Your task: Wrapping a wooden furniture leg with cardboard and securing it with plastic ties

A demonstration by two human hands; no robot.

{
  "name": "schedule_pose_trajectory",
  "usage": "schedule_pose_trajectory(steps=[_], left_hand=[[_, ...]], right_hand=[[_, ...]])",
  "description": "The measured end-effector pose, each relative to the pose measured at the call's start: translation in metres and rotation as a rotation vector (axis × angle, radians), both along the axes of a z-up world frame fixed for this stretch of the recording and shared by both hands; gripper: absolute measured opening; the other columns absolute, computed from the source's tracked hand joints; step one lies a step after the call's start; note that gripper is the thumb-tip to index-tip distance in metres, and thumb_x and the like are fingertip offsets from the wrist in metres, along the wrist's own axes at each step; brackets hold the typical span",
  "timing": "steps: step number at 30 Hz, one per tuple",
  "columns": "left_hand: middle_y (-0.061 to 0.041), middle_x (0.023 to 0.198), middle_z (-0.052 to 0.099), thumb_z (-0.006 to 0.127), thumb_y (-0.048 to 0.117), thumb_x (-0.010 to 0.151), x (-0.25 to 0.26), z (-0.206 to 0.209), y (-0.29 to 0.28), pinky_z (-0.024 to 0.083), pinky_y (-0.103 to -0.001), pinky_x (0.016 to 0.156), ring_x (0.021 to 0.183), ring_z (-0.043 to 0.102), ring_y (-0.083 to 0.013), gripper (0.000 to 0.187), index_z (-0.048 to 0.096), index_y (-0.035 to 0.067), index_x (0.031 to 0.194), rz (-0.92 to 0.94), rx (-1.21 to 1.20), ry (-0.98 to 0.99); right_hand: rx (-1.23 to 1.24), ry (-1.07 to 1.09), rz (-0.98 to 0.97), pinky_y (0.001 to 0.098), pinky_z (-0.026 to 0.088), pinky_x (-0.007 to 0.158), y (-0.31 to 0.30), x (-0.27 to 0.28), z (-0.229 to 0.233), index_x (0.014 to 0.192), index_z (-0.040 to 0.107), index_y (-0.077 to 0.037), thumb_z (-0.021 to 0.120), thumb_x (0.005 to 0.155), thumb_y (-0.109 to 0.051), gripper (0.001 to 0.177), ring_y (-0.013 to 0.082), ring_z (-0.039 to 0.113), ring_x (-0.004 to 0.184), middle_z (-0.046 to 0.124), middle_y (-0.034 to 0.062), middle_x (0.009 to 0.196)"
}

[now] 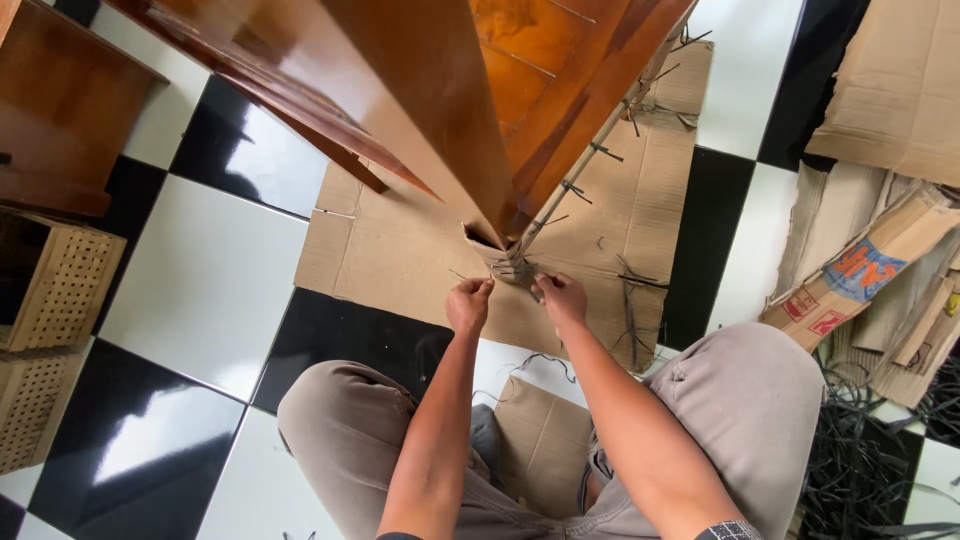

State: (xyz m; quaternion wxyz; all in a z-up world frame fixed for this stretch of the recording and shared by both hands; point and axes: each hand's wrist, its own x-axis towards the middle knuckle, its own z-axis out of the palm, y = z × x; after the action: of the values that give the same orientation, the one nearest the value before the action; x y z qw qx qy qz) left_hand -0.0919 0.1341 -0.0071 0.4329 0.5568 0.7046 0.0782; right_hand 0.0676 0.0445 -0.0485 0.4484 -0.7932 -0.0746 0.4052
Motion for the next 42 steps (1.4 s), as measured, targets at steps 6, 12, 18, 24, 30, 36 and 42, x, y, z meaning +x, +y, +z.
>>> schedule_pose_trajectory(steps=[6, 12, 18, 24, 30, 36, 42], left_hand=[[-0.011, 0.086, 0.076, 0.077, 0.042, 0.080, 0.002, 0.025, -0.019, 0.056, -0.047, 0.087, 0.099, 0.071, -0.0375, 0.023, 0.083, 0.026, 0.095, -0.146, 0.085, -0.007], [-0.011, 0.083, 0.075, 0.077, 0.044, 0.078, 0.001, 0.023, -0.034, 0.056, -0.044, 0.088, 0.100, 0.071, -0.0362, 0.024, 0.083, 0.026, 0.093, -0.099, 0.007, -0.039], [-0.008, 0.089, 0.076, 0.078, 0.051, 0.077, 0.007, -0.025, -0.054, 0.054, -0.039, 0.087, 0.099, 0.071, -0.0312, 0.029, 0.083, 0.030, 0.096, 0.102, -0.176, -0.213], [-0.005, 0.071, 0.067, 0.074, 0.030, 0.085, 0.014, -0.006, -0.062, 0.052, -0.029, 0.065, 0.072, 0.059, -0.0167, 0.019, 0.078, 0.014, 0.094, 0.219, -0.168, -0.439], [-0.003, 0.069, 0.071, 0.083, 0.037, 0.077, 0.011, -0.025, -0.062, 0.053, -0.030, 0.065, 0.073, 0.060, -0.0140, 0.018, 0.080, 0.024, 0.090, 0.263, -0.186, -0.481], [-0.006, 0.065, 0.064, 0.083, 0.020, 0.079, 0.003, 0.003, -0.062, 0.057, -0.027, 0.051, 0.066, 0.056, -0.0131, 0.016, 0.079, 0.009, 0.089, 0.302, -0.219, -0.650], [-0.001, 0.072, 0.073, 0.087, 0.041, 0.069, -0.005, -0.035, -0.058, 0.055, -0.031, 0.075, 0.076, 0.067, -0.0179, 0.021, 0.083, 0.026, 0.084, 0.158, -0.168, -0.296]], right_hand=[[0.013, -0.093, 0.189, 0.0275, 0.057, 0.059, -0.022, -0.019, 0.070, 0.102, 0.079, -0.010, 0.065, 0.094, -0.021, 0.019, 0.0180, 0.071, 0.057, 0.079, 0.0093, 0.082], [-0.062, -0.388, 0.423, 0.0428, 0.057, 0.076, -0.032, -0.043, 0.122, 0.079, 0.079, -0.022, 0.063, 0.091, -0.033, 0.022, 0.0348, 0.074, 0.083, 0.078, 0.0059, 0.079], [-0.150, -0.580, 0.606, 0.0507, 0.059, 0.084, -0.040, -0.052, 0.093, 0.093, 0.076, -0.023, 0.060, 0.095, -0.037, 0.021, 0.0374, 0.075, 0.091, 0.078, 0.0086, 0.089], [-0.152, -0.490, 0.667, 0.0480, 0.058, 0.085, -0.044, -0.060, 0.105, 0.086, 0.075, -0.025, 0.060, 0.095, -0.032, 0.019, 0.0355, 0.074, 0.094, 0.078, 0.0045, 0.086], [-0.167, -0.482, 0.715, 0.0505, 0.059, 0.087, -0.043, -0.058, 0.110, 0.083, 0.075, -0.022, 0.061, 0.091, -0.029, 0.017, 0.0369, 0.073, 0.096, 0.077, 0.0069, 0.088], [-0.219, -0.462, 0.747, 0.0490, 0.058, 0.088, -0.042, -0.059, 0.096, 0.085, 0.076, -0.024, 0.061, 0.091, -0.031, 0.017, 0.0344, 0.073, 0.099, 0.077, 0.0055, 0.088], [-0.222, -0.479, 0.753, 0.0511, 0.058, 0.094, -0.047, -0.057, 0.076, 0.097, 0.075, -0.029, 0.057, 0.088, -0.026, 0.020, 0.0353, 0.072, 0.105, 0.077, 0.0078, 0.099]])
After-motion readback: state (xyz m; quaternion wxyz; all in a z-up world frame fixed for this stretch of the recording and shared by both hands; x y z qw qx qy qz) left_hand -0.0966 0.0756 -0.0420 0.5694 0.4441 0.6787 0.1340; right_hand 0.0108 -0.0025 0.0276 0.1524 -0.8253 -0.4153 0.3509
